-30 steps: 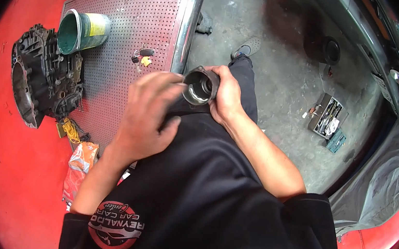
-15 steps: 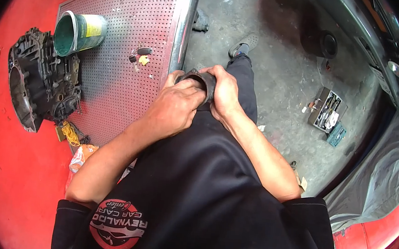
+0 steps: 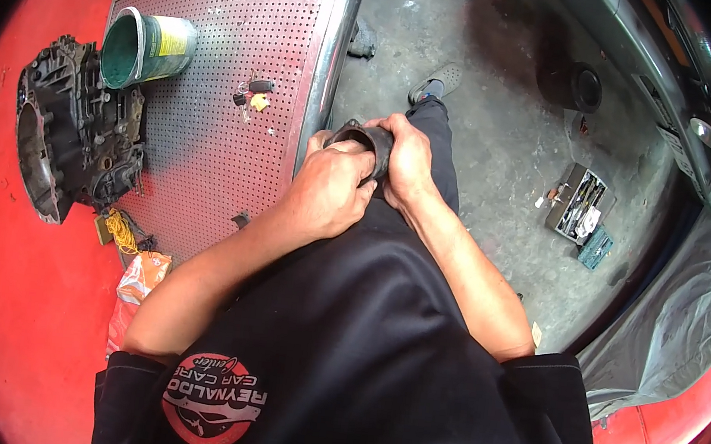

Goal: Inspecting and cleaning components of a vehicle starter motor.

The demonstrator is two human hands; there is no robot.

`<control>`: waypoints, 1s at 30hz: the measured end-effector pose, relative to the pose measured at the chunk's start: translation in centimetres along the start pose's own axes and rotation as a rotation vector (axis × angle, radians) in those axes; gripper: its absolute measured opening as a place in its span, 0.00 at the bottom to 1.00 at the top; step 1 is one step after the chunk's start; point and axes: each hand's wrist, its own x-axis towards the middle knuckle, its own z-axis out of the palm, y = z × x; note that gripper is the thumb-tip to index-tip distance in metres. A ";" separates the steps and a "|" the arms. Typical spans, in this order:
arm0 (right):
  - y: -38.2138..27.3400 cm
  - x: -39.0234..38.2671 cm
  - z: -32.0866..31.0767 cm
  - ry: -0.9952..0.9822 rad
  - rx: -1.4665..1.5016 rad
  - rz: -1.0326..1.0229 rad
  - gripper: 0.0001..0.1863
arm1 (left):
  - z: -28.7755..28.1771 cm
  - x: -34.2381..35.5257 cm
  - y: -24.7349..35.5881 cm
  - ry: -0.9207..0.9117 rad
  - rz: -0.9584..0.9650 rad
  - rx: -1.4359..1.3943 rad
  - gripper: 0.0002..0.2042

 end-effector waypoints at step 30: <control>-0.3 1.9 0.3 -0.100 -0.146 -0.163 0.18 | -0.4 0.7 0.7 0.211 -0.071 -0.058 0.07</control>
